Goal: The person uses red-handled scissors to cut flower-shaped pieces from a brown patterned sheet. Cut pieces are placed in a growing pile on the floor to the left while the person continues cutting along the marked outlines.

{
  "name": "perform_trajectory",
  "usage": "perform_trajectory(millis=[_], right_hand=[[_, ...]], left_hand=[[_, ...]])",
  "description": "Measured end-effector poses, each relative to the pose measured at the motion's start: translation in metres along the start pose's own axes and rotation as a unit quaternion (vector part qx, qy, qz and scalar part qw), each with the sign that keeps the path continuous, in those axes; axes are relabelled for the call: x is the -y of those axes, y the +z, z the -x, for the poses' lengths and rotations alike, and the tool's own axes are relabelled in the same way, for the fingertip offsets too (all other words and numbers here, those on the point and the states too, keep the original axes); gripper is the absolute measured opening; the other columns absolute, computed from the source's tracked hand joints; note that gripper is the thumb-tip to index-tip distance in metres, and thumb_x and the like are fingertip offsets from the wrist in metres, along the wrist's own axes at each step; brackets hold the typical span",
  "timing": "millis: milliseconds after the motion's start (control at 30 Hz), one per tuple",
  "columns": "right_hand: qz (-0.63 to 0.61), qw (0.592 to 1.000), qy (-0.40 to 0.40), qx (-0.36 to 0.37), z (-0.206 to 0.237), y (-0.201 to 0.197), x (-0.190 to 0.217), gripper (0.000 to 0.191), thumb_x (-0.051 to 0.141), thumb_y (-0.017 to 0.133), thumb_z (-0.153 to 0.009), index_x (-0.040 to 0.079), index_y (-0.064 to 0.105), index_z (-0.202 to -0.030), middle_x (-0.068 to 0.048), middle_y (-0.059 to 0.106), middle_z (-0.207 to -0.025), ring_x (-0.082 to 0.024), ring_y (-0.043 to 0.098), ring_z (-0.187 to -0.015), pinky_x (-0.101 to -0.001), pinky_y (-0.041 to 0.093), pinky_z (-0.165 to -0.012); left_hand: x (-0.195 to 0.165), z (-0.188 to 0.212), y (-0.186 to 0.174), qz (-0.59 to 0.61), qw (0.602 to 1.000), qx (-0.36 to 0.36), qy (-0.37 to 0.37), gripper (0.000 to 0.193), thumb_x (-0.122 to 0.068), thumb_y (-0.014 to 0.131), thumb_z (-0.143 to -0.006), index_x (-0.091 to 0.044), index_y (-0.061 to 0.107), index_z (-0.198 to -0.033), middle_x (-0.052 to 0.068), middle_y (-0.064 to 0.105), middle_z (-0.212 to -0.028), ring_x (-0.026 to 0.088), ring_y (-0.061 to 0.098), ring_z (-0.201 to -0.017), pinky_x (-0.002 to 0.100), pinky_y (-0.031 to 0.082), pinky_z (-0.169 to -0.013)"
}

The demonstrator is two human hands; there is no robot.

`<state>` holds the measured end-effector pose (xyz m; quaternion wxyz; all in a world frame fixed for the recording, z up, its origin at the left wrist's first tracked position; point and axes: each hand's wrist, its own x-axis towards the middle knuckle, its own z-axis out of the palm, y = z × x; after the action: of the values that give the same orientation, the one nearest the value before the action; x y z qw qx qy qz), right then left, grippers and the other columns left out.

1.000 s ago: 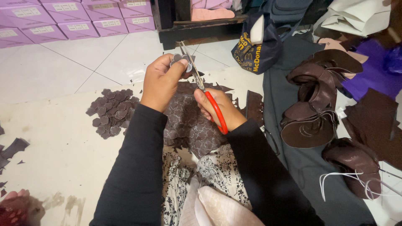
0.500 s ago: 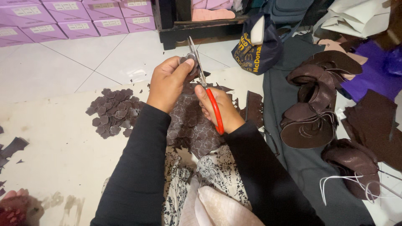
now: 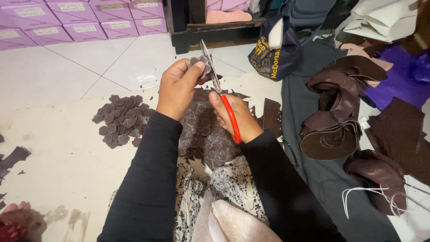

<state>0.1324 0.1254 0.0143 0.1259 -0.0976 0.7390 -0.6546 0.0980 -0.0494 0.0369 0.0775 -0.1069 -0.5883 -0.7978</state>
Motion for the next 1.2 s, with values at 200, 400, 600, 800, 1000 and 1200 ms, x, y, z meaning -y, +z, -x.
perform_trajectory(millis=[200,400,600,800,1000,1200], right_hand=[[-0.019,0.999,0.010,0.025,-0.002,-0.007,-0.002,0.057,0.062,0.053,-0.097,0.008,0.051,-0.079,0.002,0.047,-0.061,-0.008,0.044,-0.049,-0.0243,0.037,-0.046],[-0.025,0.999,0.012,0.026,0.000,-0.017,0.002,0.057,0.062,0.054,-0.096,0.008,0.051,-0.079,0.002,0.047,-0.061,-0.008,0.044,-0.049,-0.0241,0.037,-0.045],[-0.040,0.999,0.015,0.007,0.004,-0.020,0.002,0.056,0.061,0.055,-0.097,0.009,0.050,-0.077,0.002,0.046,-0.061,-0.007,0.042,-0.048,-0.0233,0.036,-0.044],[-0.061,0.998,0.002,-0.008,0.002,-0.022,-0.007,0.053,0.057,0.058,-0.097,0.010,0.049,-0.076,0.003,0.045,-0.062,-0.007,0.041,-0.049,-0.0238,0.036,-0.044],[-0.067,0.998,-0.013,0.007,0.002,-0.030,-0.014,0.051,0.056,0.057,-0.099,0.011,0.048,-0.078,0.003,0.046,-0.065,-0.007,0.043,-0.052,-0.0239,0.037,-0.046],[-0.051,0.999,-0.009,0.015,0.006,-0.034,-0.008,0.049,0.056,0.056,-0.099,0.011,0.051,-0.081,0.004,0.047,-0.066,-0.007,0.044,-0.053,-0.0238,0.038,-0.047]], left_hand=[[0.000,-0.003,0.005,-0.074,0.997,0.002,0.029,0.018,-0.017,0.064,-0.101,-0.002,0.070,-0.094,-0.002,0.069,-0.086,0.004,0.060,-0.078,0.022,0.050,-0.072],[-0.009,-0.001,0.007,-0.138,0.990,0.010,0.007,0.019,-0.017,0.065,-0.101,-0.001,0.070,-0.093,-0.001,0.062,-0.080,0.005,0.051,-0.071,0.023,0.042,-0.063],[-0.004,-0.004,0.016,-0.102,0.994,0.012,0.029,0.018,-0.019,0.064,-0.101,-0.003,0.071,-0.097,0.000,0.072,-0.088,0.005,0.064,-0.081,0.021,0.053,-0.075],[0.011,-0.005,0.020,-0.057,0.998,0.027,0.011,0.020,-0.021,0.067,-0.101,-0.001,0.071,-0.103,0.001,0.073,-0.092,0.007,0.065,-0.084,0.023,0.054,-0.077],[0.024,-0.005,0.024,0.017,0.999,0.039,-0.007,0.018,-0.016,0.067,-0.098,0.000,0.070,-0.107,0.001,0.073,-0.097,0.008,0.067,-0.088,0.026,0.056,-0.083],[0.018,-0.006,0.023,-0.045,0.998,0.041,-0.005,0.014,-0.010,0.062,-0.097,-0.001,0.070,-0.104,0.000,0.071,-0.096,0.008,0.066,-0.088,0.025,0.055,-0.082]])
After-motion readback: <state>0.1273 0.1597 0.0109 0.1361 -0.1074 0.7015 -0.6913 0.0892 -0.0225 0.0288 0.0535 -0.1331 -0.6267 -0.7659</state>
